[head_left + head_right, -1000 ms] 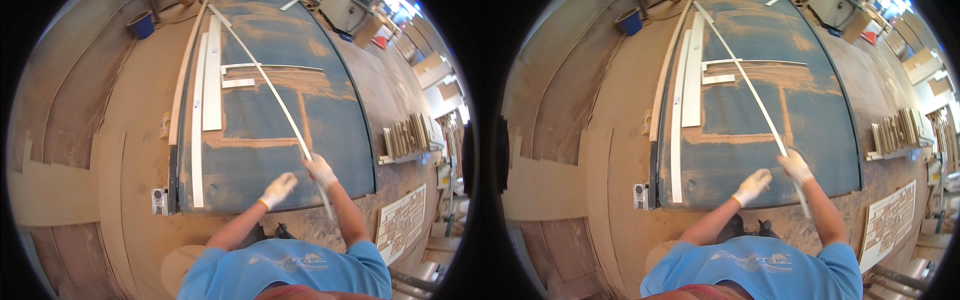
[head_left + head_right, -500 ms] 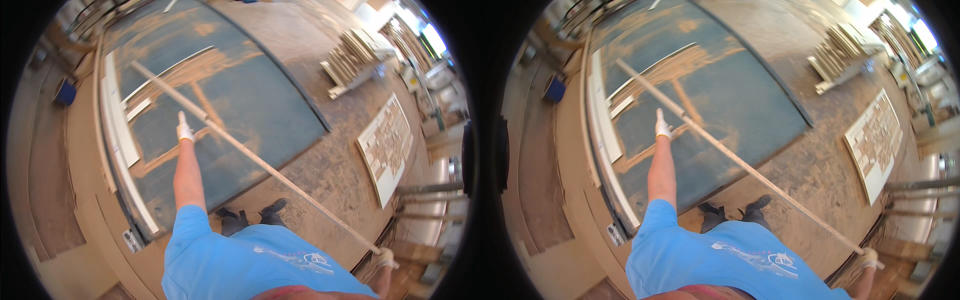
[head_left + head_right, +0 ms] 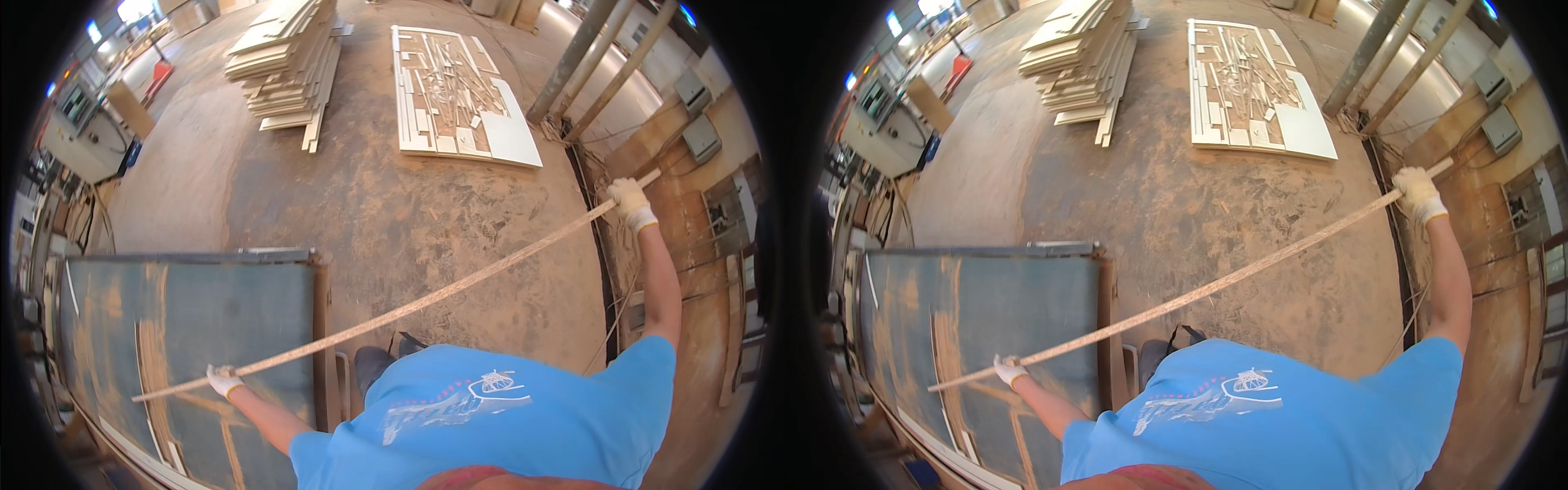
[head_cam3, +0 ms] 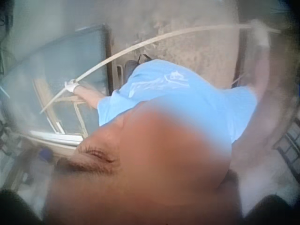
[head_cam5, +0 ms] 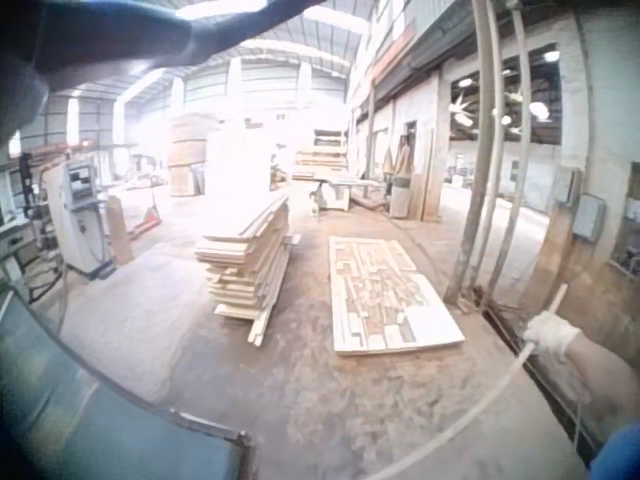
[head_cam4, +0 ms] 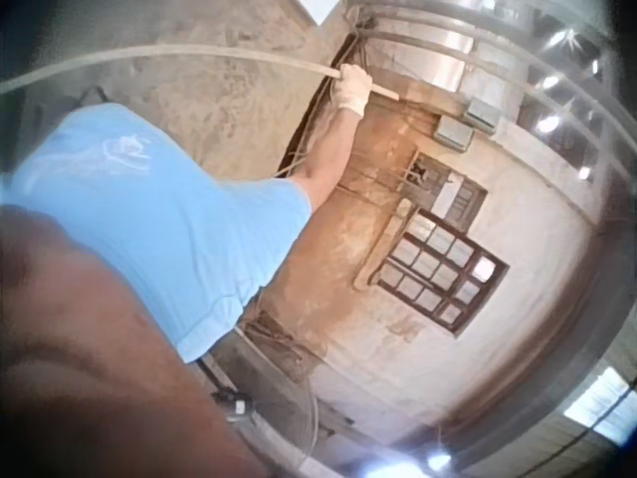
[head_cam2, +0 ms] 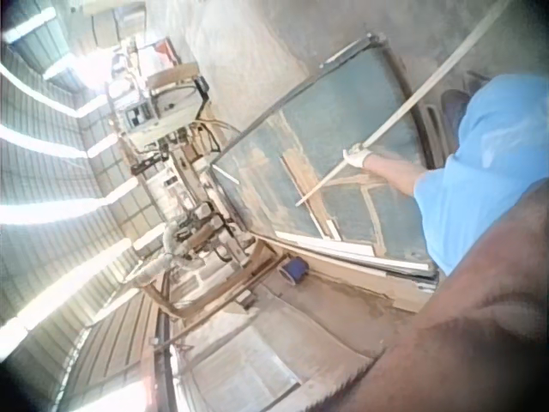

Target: The person repeatedly picks up white rectangular wood panels and strips from a workbench and stacks them on the floor. They handle the pieces one at a time, aligning them into neat piles. The person also moves smaller offcuts to a separate scrap pile.

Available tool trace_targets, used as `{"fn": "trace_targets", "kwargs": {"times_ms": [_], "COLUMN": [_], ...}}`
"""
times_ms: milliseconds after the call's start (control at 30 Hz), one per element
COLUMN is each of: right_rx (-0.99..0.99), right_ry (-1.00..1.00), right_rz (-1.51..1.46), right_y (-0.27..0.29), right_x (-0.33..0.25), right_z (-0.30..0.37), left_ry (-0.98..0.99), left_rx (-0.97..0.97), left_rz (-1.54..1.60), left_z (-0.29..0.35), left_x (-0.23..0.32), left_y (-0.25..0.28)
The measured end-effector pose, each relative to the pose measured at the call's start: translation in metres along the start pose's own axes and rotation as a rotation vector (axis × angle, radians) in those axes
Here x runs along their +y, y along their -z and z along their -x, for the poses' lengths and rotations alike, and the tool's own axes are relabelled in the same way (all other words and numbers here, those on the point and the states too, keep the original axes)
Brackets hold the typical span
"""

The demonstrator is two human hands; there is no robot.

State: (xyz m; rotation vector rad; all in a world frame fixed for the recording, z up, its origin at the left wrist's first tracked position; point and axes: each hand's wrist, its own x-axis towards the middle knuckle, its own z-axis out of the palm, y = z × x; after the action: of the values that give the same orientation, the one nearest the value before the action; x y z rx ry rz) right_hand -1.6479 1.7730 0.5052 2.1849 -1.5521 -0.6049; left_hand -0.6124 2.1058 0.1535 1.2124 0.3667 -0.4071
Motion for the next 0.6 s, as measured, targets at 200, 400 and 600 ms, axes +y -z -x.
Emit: {"fn": "trace_targets", "kwargs": {"times_ms": [200,400,600], "right_rx": [0.069,-0.105,0.131], "right_ry": [0.055,-0.171,-0.296], "right_rz": [-0.008,0.007,0.067], "right_y": [0.011,-0.035,-0.057], "right_x": [0.082,0.136,0.258], "right_z": [-0.096,-0.178,-0.161], "left_ry": [-0.069,-0.007,-0.296], "left_rx": [0.167,-0.018,-0.173], "left_rz": [-0.119,-0.144,-0.676], "left_z": [0.05,0.05,0.104], "left_x": [-0.072,-0.146,-0.186], "left_y": [-0.109,-0.311,-0.532]}}
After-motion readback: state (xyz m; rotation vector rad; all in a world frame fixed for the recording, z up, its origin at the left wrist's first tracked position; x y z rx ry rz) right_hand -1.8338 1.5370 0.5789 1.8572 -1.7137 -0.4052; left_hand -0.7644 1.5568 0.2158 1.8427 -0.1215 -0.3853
